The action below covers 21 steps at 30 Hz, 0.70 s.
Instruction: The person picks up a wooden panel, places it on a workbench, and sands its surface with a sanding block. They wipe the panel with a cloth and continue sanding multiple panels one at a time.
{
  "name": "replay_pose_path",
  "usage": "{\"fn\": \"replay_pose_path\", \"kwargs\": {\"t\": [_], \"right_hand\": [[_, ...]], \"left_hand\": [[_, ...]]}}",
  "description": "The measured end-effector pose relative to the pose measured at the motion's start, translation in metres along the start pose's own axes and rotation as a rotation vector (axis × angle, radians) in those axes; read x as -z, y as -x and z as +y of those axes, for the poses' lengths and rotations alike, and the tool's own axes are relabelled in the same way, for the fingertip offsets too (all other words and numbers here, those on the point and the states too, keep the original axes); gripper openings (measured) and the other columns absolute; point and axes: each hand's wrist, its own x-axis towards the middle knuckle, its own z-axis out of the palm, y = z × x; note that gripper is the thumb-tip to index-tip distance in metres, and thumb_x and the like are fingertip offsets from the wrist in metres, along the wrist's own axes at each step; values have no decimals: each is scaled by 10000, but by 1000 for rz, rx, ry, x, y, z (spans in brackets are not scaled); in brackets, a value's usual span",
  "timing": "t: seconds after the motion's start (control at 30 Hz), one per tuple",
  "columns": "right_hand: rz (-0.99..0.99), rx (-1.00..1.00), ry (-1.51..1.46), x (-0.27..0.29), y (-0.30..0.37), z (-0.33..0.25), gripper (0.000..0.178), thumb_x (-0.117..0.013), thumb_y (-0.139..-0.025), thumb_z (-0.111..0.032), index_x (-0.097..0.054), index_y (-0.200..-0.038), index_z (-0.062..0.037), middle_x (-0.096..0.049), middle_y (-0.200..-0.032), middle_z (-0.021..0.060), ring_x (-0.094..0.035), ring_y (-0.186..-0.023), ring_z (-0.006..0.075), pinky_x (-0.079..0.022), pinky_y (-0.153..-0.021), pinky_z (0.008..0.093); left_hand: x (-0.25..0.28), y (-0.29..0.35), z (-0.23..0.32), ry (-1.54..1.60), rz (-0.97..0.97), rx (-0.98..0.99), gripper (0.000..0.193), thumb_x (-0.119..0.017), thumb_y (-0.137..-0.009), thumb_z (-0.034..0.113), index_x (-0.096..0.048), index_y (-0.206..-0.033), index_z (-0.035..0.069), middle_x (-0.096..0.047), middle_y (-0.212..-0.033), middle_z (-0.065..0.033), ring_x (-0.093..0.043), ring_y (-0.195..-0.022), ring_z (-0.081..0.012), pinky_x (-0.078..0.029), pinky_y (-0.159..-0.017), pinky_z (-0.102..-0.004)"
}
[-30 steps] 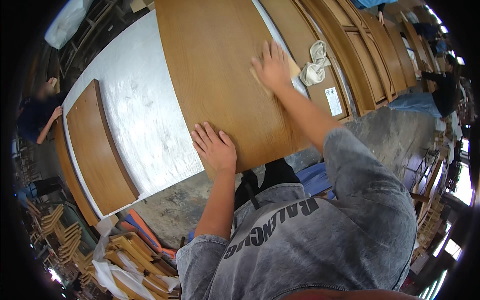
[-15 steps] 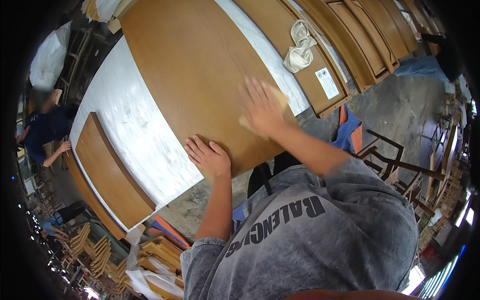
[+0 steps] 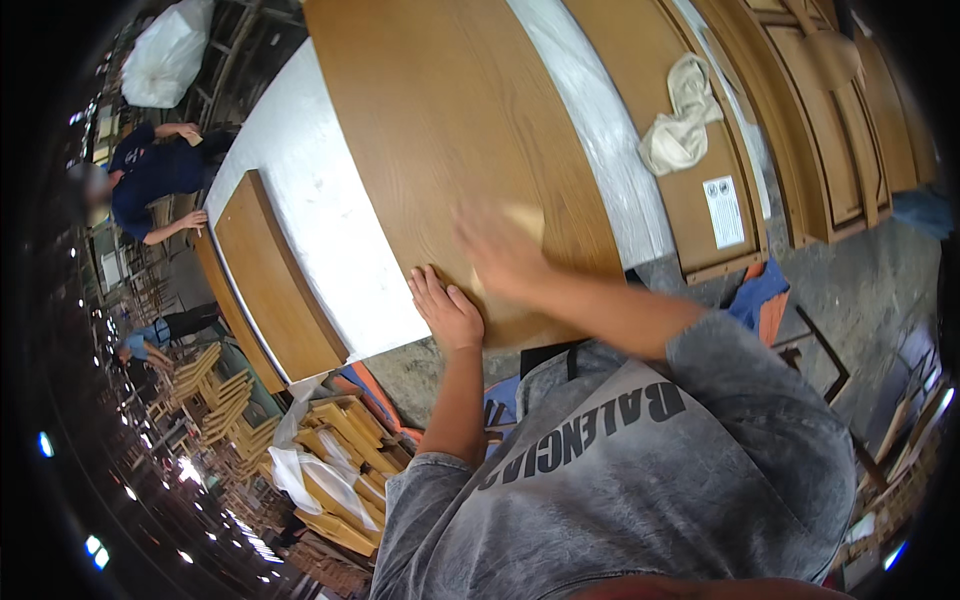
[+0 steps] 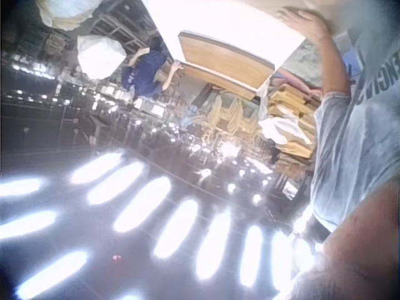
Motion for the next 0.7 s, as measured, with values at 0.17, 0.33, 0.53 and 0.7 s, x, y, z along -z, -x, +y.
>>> {"fn": "replay_pose_path", "kwargs": {"t": [0.17,0.33,0.53,0.7], "right_hand": [[-115,22,-281,5,38,-22,426,-598,-881,-171,-652,-1267,2,-472,-1556,222,-378,-1501,381,-241,-1260,531],[151,-170,114,23,-75,72,420,-585,-945,-163,-609,-1346,-40,-419,-1598,199,-344,-1519,352,-249,-1254,512],[130,-337,477,31,-92,96,579,-491,-1038,-306,-433,-1521,8,-356,-1639,204,-263,-1557,339,-183,-1283,489],[-172,-214,298,-18,56,-59,816,-474,-1023,-493,-286,-1584,71,-226,-1687,242,-185,-1584,351,-111,-1289,491]], "left_hand": [[4,-2,4,-14,-31,39,548,-441,-1025,189,-400,-1544,17,-339,-1636,-235,-260,-1533,-433,-187,-1258,-543],[6,-5,-3,-13,-20,38,549,-448,-1023,215,-418,-1542,40,-341,-1644,-207,-253,-1544,-408,-183,-1261,-539],[1,-8,-8,94,17,-31,559,-485,-1007,228,-446,-1533,41,-344,-1644,-215,-255,-1543,-416,-185,-1255,-558],[15,8,-51,322,-24,-63,524,-528,-1005,183,-479,-1493,-2,-373,-1616,-244,-286,-1524,-427,-226,-1241,-542]]}}
